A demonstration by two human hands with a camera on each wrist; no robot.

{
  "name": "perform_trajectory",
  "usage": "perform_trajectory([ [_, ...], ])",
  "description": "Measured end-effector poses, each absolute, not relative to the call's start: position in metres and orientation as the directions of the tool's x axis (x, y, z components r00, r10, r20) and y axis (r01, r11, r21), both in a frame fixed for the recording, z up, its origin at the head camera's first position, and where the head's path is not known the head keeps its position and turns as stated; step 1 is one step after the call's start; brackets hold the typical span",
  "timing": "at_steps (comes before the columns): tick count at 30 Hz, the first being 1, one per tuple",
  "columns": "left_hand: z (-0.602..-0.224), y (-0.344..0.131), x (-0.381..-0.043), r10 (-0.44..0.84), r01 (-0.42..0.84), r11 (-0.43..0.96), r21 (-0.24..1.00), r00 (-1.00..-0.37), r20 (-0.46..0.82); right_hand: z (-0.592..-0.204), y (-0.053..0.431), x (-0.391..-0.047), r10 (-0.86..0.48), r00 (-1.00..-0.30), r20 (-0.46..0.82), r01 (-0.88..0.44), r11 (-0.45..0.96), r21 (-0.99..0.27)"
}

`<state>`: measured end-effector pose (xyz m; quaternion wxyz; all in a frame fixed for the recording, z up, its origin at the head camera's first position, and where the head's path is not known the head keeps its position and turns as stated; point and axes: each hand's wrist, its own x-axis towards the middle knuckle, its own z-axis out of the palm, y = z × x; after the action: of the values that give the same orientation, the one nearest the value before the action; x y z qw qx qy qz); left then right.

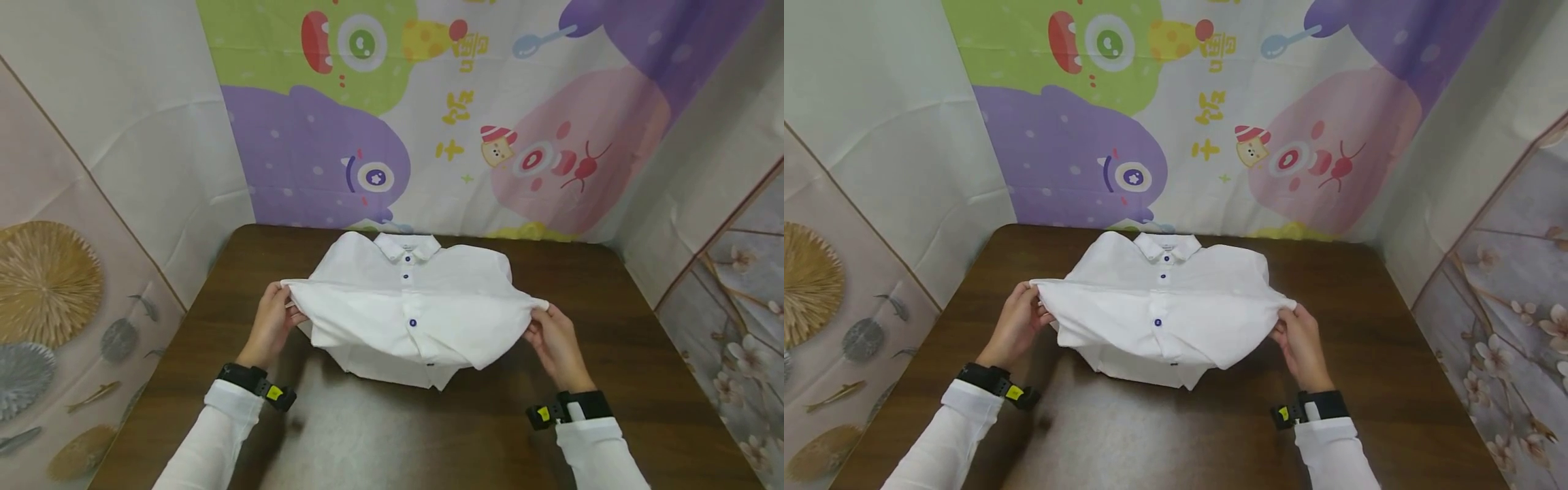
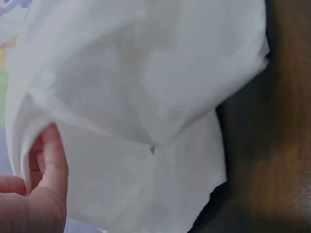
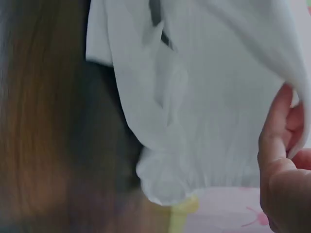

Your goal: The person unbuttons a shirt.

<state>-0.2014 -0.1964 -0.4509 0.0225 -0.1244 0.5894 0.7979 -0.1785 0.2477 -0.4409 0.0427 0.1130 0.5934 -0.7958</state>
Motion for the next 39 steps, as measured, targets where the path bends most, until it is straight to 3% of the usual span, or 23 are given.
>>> perform_trajectory([
  [6,-0.452,-0.212,-0.194,-0.028,-0.27,-0.209,0.94,-0.959,-0.282,-0.436,0.257,-0.172,0.006,-0.951,-0.308,0.308,-0.023,-0.951],
  [10,-0.466,-0.224,-0.186,0.014,-0.356,-0.06,0.933,-0.934,-0.356,-0.448,0.266,-0.168,-0.065,-0.93,-0.361,0.354,0.095,-0.93],
  [14,-0.484,-0.229,-0.175,0.006,-0.395,0.106,0.912,-0.917,-0.398,-0.469,0.269,-0.161,-0.085,-0.918,-0.387,0.37,0.162,-0.915],
  [20,-0.498,-0.223,-0.164,-0.012,-0.401,0.177,0.899,-0.914,-0.406,-0.49,0.267,-0.153,-0.075,-0.902,-0.425,0.402,0.216,-0.89],
  [29,-0.496,-0.201,-0.171,0.071,-0.365,0.117,0.923,-0.924,-0.375,-0.482,0.256,-0.155,-0.158,-0.903,-0.398,0.384,0.115,-0.916],
  [36,-0.496,-0.189,-0.179,0.007,-0.343,-0.027,0.939,-0.939,-0.343,-0.479,0.241,-0.155,-0.03,-0.93,-0.366,0.364,0.043,-0.93],
  [39,-0.498,-0.184,-0.181,0.055,-0.351,0.007,0.936,-0.935,-0.351,-0.484,0.233,-0.157,0.027,-0.936,-0.35,0.351,0.011,-0.936],
])
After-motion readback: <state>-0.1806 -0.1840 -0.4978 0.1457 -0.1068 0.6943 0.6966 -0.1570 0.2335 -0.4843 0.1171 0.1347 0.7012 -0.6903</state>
